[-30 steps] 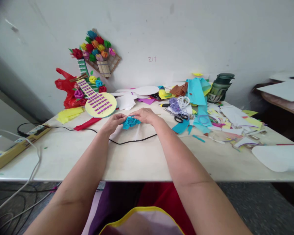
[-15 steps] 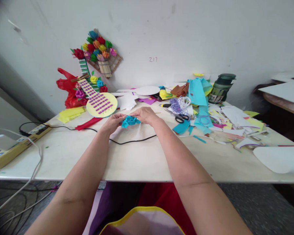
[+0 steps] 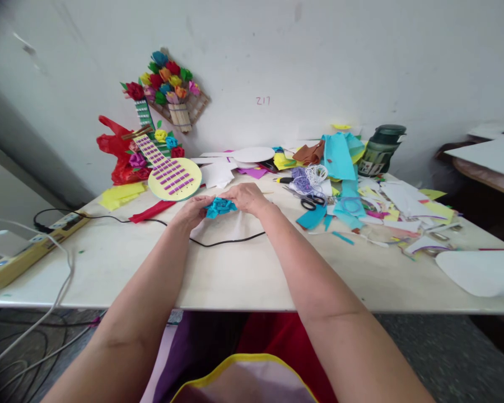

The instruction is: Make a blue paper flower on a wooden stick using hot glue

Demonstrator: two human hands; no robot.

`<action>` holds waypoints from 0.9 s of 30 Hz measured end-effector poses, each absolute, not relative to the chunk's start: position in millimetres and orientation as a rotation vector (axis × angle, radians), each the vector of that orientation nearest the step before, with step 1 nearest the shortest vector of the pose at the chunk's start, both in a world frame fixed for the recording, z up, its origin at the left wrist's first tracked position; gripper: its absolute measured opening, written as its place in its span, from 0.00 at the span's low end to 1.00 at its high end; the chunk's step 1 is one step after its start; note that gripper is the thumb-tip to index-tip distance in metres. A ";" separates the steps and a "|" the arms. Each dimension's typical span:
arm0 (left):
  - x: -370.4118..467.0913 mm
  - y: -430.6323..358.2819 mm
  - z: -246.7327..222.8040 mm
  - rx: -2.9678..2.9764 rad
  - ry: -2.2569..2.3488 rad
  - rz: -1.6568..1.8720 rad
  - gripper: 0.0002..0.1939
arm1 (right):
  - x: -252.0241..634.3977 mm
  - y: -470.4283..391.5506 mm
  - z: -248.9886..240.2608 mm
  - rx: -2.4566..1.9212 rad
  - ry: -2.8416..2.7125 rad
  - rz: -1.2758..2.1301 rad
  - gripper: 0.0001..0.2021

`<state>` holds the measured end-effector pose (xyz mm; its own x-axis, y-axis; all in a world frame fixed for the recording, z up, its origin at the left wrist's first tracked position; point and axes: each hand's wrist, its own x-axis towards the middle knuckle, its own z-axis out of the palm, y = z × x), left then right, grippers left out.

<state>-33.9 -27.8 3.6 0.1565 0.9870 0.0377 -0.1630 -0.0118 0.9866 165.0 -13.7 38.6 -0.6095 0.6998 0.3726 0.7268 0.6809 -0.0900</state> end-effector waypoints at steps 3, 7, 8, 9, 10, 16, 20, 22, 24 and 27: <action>-33.3 -28.3 5.8 1.172 0.994 1.186 0.17 | 163.5 -15.2 38.2 -1.132 -2.527 -0.146 0.17; -34.3 -28.3 7.3 1.206 1.004 1.196 0.18 | 162.2 -15.8 38.6 -1.142 -2.502 -0.097 0.17; -34.4 -28.3 7.5 1.217 1.004 1.200 0.19 | 162.1 -15.9 38.8 -1.148 -2.492 -0.078 0.17; -34.4 -28.3 7.6 1.229 1.004 1.204 0.19 | 162.0 -16.1 39.2 -1.158 -2.484 -0.059 0.17; -34.3 -28.3 7.8 1.240 1.004 1.210 0.20 | 162.1 -16.4 39.6 -1.172 -2.480 -0.039 0.18; -33.7 -27.0 8.0 1.315 1.006 1.242 0.22 | 166.2 -19.5 43.0 -1.264 -2.438 0.100 0.19; -34.6 -24.1 6.3 1.349 1.011 1.248 0.21 | 169.9 -18.2 43.2 -1.242 -2.406 0.235 0.20; -35.3 -22.5 5.1 1.368 1.009 1.257 0.21 | 170.8 -15.8 41.4 -1.221 -2.392 0.316 0.20; -36.0 -21.2 4.1 1.397 1.001 1.270 0.20 | 171.3 -12.8 38.4 -1.193 -2.362 0.387 0.20; -36.9 -19.5 3.1 1.435 0.984 1.294 0.18 | 171.5 -9.2 33.7 -1.140 -2.299 0.460 0.19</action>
<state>-36.9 -19.5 3.1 0.1213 0.9627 0.2420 -0.0241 -0.2409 0.9703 171.5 -9.2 33.7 -0.5045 0.8075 0.3056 0.6278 0.5860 -0.5123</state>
